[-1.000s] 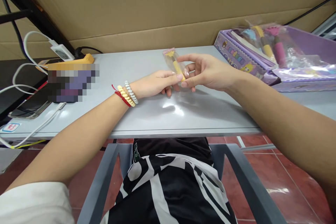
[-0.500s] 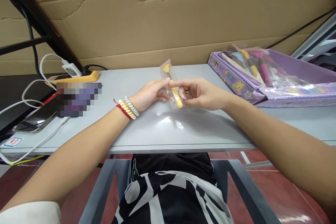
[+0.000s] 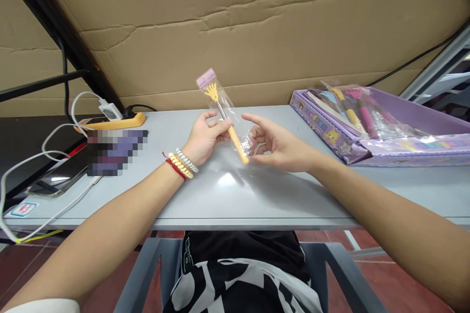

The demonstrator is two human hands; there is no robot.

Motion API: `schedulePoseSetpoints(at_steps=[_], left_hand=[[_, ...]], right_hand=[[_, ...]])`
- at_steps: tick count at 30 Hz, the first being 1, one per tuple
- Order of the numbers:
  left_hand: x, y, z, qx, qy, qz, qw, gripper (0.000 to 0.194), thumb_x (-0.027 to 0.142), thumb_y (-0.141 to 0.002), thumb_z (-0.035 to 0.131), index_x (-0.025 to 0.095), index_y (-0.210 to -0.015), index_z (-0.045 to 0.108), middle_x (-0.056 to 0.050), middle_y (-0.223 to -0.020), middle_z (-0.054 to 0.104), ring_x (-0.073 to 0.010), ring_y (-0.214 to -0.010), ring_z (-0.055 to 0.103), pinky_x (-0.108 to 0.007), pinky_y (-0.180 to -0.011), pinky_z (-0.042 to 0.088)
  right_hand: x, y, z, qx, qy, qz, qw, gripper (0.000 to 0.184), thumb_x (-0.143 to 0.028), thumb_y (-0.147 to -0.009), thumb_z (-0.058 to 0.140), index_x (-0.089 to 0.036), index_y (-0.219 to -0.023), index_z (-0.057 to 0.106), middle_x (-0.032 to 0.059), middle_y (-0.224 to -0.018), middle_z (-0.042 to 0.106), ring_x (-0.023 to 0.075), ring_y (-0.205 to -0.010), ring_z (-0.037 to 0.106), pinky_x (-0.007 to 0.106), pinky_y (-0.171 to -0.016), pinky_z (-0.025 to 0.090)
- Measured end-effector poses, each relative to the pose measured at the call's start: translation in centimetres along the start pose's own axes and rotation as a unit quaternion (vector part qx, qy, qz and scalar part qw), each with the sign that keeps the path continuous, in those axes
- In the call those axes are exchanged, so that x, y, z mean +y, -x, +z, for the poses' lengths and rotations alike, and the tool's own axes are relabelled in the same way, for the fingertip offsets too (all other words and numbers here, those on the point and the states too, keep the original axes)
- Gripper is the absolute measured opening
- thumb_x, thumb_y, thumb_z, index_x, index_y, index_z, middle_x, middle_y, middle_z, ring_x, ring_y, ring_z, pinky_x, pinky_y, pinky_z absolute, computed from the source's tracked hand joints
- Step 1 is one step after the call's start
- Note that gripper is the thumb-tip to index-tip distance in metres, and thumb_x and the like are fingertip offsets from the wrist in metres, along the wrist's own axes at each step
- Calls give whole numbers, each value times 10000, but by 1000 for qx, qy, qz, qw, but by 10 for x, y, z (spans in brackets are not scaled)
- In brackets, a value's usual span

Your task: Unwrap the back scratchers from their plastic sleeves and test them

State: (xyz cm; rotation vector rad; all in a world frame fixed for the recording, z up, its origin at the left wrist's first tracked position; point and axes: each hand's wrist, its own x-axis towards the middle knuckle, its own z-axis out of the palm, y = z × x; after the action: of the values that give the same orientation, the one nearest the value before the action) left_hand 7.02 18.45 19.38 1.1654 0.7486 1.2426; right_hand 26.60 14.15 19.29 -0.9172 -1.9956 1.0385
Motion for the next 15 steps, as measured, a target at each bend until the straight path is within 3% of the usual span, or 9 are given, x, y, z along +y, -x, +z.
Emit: schedulePoseSetpoints(at_steps=[6, 15], left_hand=[[1, 0, 0, 32, -4, -9, 999, 449, 153, -754, 755, 157, -1076, 443, 15, -679, 657, -121, -585, 615, -283, -604, 532], [1, 1, 1, 48, -23, -33, 998, 370, 110, -826, 688, 131, -1102, 442, -4, -660, 661, -129, -588, 625, -271, -581, 542]], right_hand=[[-4, 0, 4, 22, 26, 60, 998, 1122, -260, -628, 773, -201, -1557, 146, 78, -1082, 542, 139, -748, 611, 307, -642, 549], [0, -2, 3, 32, 128, 35, 991, 1047, -348, -675, 781, -207, -1555, 232, 80, -1042, 648, 131, -672, 592, 298, -603, 512]])
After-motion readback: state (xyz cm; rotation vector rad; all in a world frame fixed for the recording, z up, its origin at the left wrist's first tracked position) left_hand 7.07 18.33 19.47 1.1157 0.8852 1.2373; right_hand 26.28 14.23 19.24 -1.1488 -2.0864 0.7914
